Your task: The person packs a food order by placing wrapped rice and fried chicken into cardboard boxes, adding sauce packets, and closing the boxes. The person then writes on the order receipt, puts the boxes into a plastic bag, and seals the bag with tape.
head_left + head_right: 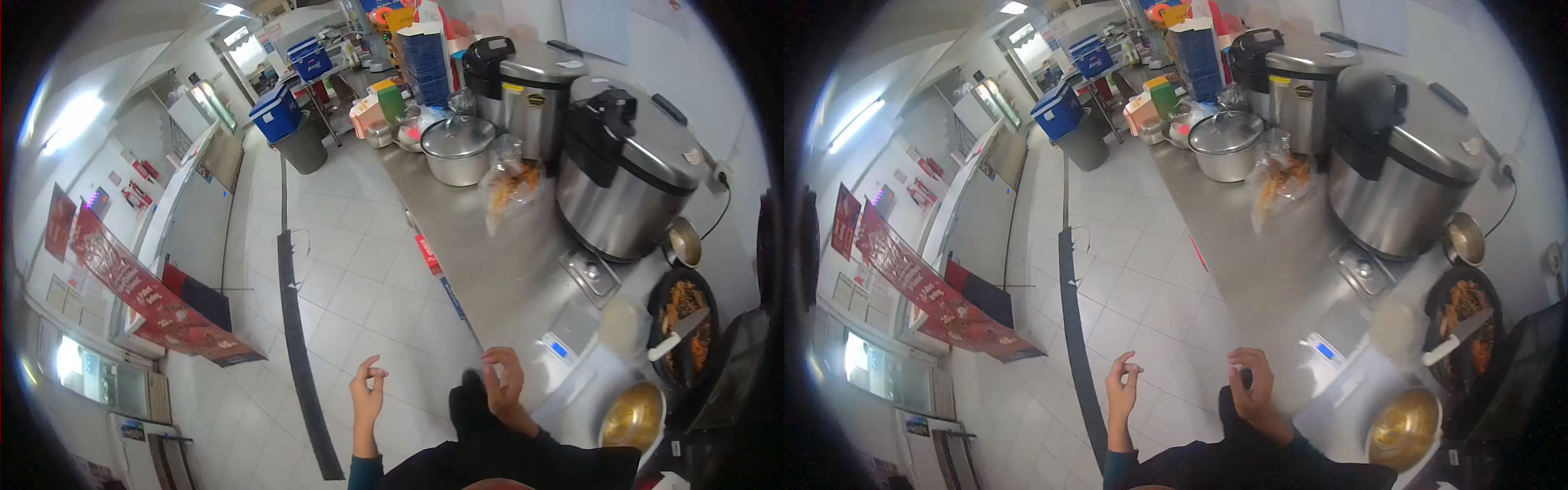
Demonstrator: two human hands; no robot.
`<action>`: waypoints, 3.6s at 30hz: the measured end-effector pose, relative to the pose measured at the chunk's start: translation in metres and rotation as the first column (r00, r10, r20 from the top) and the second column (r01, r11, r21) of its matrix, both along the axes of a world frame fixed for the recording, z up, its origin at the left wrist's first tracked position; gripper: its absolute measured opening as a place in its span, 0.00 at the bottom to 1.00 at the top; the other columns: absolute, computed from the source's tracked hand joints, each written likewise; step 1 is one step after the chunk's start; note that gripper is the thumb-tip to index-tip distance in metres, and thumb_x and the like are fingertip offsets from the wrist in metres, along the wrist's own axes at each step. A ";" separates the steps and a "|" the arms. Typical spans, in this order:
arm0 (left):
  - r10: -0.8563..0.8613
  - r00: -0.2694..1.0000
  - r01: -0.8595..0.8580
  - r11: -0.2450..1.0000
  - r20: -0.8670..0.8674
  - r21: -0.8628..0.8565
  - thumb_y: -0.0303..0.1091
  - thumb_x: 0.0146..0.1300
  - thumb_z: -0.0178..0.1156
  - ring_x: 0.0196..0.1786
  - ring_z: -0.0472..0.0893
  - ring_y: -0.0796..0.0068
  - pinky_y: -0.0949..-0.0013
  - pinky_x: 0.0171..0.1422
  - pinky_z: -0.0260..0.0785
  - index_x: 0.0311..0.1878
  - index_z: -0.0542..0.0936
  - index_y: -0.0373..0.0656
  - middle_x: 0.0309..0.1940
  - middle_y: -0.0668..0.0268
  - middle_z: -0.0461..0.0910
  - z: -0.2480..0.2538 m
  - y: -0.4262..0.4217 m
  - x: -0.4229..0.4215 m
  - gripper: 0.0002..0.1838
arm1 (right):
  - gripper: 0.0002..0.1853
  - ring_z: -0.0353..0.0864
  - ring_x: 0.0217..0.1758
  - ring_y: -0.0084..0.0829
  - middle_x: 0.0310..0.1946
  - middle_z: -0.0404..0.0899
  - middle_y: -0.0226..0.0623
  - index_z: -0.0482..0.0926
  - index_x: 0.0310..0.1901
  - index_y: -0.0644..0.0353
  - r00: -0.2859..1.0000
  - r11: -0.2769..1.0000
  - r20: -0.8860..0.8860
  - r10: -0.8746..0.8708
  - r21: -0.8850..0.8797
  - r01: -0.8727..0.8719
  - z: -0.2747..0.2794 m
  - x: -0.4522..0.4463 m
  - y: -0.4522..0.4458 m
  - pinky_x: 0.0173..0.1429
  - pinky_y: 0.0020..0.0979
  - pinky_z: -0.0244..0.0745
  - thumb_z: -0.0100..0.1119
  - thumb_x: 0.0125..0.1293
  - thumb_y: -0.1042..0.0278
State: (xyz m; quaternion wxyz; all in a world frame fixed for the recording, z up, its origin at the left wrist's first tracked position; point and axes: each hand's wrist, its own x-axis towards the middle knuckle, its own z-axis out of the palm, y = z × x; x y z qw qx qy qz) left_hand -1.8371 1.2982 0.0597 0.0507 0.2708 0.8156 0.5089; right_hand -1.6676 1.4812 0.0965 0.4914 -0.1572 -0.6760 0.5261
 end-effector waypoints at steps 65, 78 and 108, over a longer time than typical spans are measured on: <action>-0.858 0.373 0.919 0.393 -0.352 0.016 0.34 0.37 0.63 0.44 0.73 0.57 0.56 0.46 0.60 0.34 0.73 0.49 0.35 0.67 0.74 -0.029 0.745 -0.590 0.16 | 0.11 0.74 0.29 0.51 0.22 0.74 0.50 0.71 0.23 0.64 0.359 0.720 0.716 -0.598 0.284 0.633 -0.003 -0.621 0.511 0.33 0.42 0.67 0.62 0.42 0.67; -0.815 0.413 0.844 0.511 -0.407 -0.165 0.28 0.43 0.58 0.44 0.72 0.56 0.55 0.48 0.62 0.40 0.72 0.53 0.38 0.64 0.73 -0.041 0.762 -0.594 0.17 | 0.17 0.63 0.17 0.20 0.15 0.61 0.22 0.66 0.21 0.62 0.401 0.422 0.241 -0.884 0.044 0.905 0.112 -0.608 0.384 0.21 0.26 0.58 0.55 0.62 0.62; -0.360 -0.782 0.612 -0.599 0.509 0.517 0.27 0.55 0.62 0.30 0.76 0.81 0.78 0.35 0.69 0.37 0.79 0.32 0.28 0.64 0.80 0.025 0.276 -0.197 0.09 | 0.05 0.67 0.25 0.15 0.23 0.72 0.28 0.74 0.29 0.60 -0.084 -0.288 0.315 -0.946 -0.689 0.665 -0.012 -0.449 -0.100 0.26 0.19 0.62 0.54 0.61 0.70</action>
